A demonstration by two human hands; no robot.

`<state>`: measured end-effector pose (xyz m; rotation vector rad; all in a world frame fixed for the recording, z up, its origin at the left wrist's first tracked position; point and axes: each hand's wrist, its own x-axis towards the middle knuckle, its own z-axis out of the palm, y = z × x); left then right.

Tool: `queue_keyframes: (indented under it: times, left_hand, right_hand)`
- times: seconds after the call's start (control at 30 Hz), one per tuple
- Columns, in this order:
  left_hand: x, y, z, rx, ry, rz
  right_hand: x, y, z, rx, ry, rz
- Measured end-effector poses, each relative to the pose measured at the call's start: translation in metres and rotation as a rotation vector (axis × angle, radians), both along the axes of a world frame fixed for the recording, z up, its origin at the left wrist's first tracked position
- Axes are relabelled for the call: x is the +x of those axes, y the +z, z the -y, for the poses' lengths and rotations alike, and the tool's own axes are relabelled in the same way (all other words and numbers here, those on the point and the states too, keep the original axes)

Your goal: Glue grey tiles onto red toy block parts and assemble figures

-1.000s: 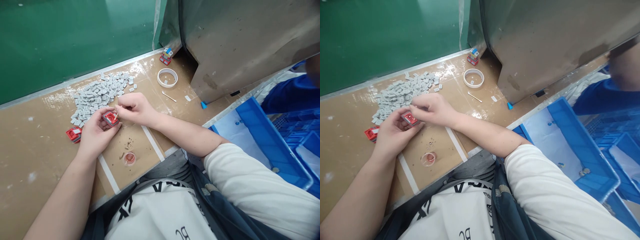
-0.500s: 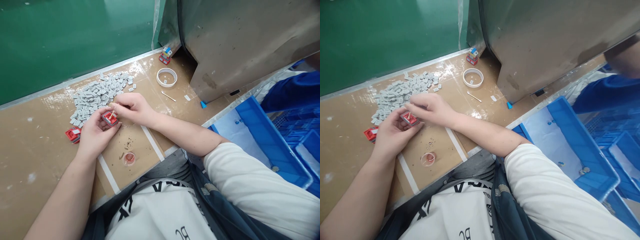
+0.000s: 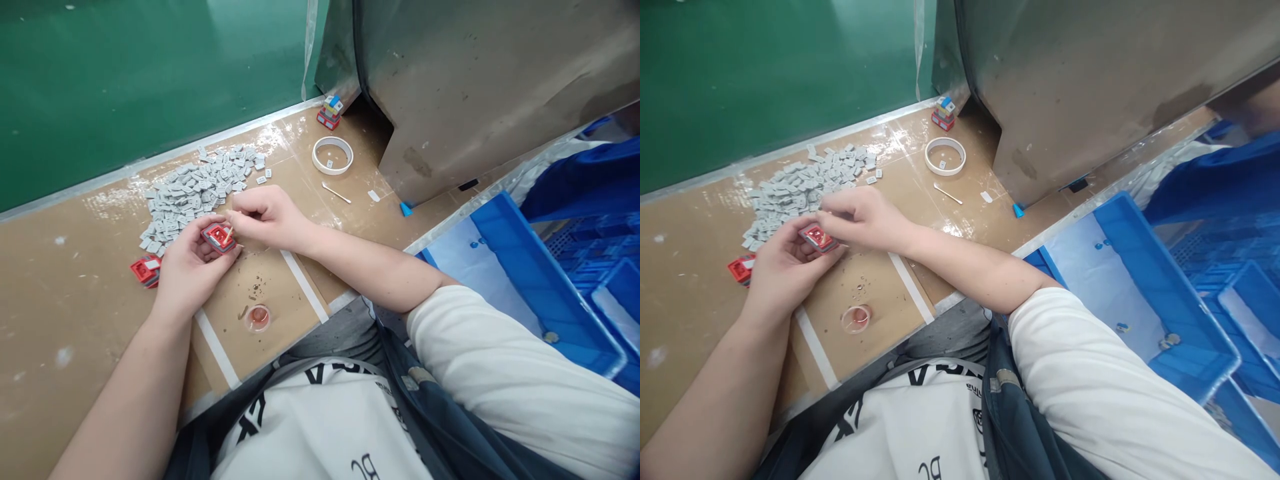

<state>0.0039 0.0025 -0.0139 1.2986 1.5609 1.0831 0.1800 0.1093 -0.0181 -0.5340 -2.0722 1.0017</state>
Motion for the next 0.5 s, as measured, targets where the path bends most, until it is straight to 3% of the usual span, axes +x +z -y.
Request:
queue_keyframes:
  times: [0.17, 0.23, 0.3, 0.43, 0.5]
  left_hand:
    - [0.000, 0.000, 0.000, -0.003, 0.001, 0.008]
    - [0.000, 0.000, 0.000, -0.006, 0.011, 0.022]
    - [0.000, 0.001, -0.001, 0.008, 0.017, 0.066]
    - [-0.001, 0.002, -0.005, 0.042, 0.026, 0.139]
    - [-0.001, 0.003, -0.007, 0.033, 0.054, 0.140]
  right_hand:
    - [0.001, 0.001, -0.003, 0.026, -0.080, -0.005]
    - [0.005, 0.007, -0.003, 0.024, -0.028, -0.032]
    - [0.011, 0.017, 0.000, 0.011, 0.186, -0.019]
    - [0.019, 0.035, 0.014, -0.023, 0.806, 0.189]
    - [0.018, 0.036, 0.023, 0.016, 0.933, 0.323]
